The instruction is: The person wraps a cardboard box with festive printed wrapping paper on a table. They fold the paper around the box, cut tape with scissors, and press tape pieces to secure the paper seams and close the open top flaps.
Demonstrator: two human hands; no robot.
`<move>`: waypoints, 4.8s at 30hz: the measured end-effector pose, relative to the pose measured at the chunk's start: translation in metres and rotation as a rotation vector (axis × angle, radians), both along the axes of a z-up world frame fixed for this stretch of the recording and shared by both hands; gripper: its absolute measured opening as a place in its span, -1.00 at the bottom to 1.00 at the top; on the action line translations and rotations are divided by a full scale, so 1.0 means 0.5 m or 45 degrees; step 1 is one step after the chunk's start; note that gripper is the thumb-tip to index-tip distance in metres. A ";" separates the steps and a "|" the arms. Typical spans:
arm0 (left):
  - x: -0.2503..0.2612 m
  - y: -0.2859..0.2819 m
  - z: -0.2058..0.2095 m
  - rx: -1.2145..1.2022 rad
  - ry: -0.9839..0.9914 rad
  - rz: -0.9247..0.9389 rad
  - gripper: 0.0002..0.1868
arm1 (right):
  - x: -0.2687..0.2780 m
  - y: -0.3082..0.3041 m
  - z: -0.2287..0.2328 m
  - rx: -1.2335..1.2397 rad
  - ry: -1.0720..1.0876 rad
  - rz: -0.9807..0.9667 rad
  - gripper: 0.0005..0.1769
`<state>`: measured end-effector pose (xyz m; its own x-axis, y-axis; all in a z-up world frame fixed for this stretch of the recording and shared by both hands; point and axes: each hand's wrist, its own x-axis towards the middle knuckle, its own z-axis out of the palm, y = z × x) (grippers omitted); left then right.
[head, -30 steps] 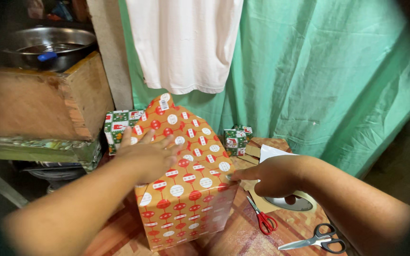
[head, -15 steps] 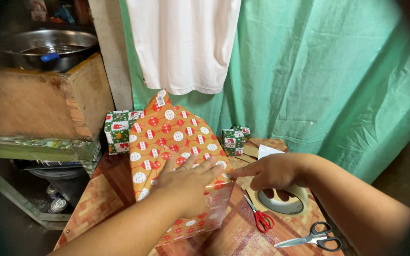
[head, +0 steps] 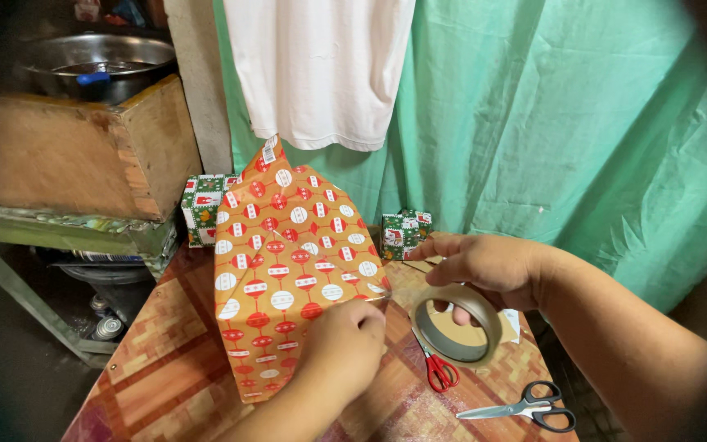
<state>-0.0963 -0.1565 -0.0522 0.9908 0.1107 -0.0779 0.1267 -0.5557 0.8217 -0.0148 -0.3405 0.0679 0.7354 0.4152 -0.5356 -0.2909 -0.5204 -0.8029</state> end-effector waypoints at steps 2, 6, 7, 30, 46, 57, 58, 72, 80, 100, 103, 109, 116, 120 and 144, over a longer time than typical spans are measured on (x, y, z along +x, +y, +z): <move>0.022 -0.025 0.006 -0.716 0.297 0.200 -0.65 | -0.003 -0.004 0.008 0.045 0.055 -0.053 -0.39; 0.041 -0.075 0.025 -1.750 0.598 0.355 -0.67 | -0.023 0.001 0.004 0.113 0.076 -0.140 -0.46; 0.042 -0.083 0.026 -1.815 0.605 0.414 -0.68 | -0.028 -0.004 -0.003 0.149 0.084 -0.145 -0.47; 0.045 -0.166 -0.016 -2.016 0.442 0.497 -0.82 | 0.132 -0.213 -0.653 -0.600 -0.880 0.468 -0.71; 0.023 -0.196 0.003 -1.452 0.493 0.883 -0.80 | 0.116 -0.184 -0.602 -1.064 -0.617 0.472 -0.54; -0.021 -0.038 -0.017 -1.455 0.413 0.639 -0.76 | 0.140 -0.152 -0.556 -0.726 -0.062 0.472 -0.71; -0.025 -0.031 -0.017 -1.483 0.397 0.653 -0.75 | 0.139 -0.155 -0.554 -0.715 -0.086 0.513 -0.70; -0.021 -0.065 -0.042 -1.728 0.243 0.860 -0.74 | 0.201 -0.104 -0.143 -0.124 -1.976 0.917 -0.36; -0.027 -0.050 -0.042 -1.780 0.241 0.715 -0.75 | 0.127 -0.003 -0.042 -0.063 -2.142 1.204 -0.34; -0.041 -0.056 -0.028 -1.867 0.206 0.742 -0.71 | 0.116 0.029 -0.031 -0.094 -1.945 1.343 -0.38; -0.040 -0.055 -0.036 -1.867 0.199 0.724 -0.72 | 0.111 0.040 -0.030 -0.032 -2.027 1.368 -0.42; -0.038 -0.053 -0.042 -1.872 0.145 0.680 -0.78 | 0.102 0.037 -0.028 -0.075 -2.027 1.374 -0.49; -0.043 -0.056 -0.022 -1.918 0.171 0.675 -0.83 | 0.099 0.022 -0.045 -0.103 -2.146 1.253 -0.59; -0.052 -0.059 -0.008 -1.856 0.223 0.745 -0.83 | 0.093 0.013 -0.058 -0.102 -2.197 1.186 -0.63; -0.132 0.168 0.099 -1.362 -0.249 0.094 -0.63 | 0.054 -0.203 -0.663 -1.119 -0.810 0.577 -0.76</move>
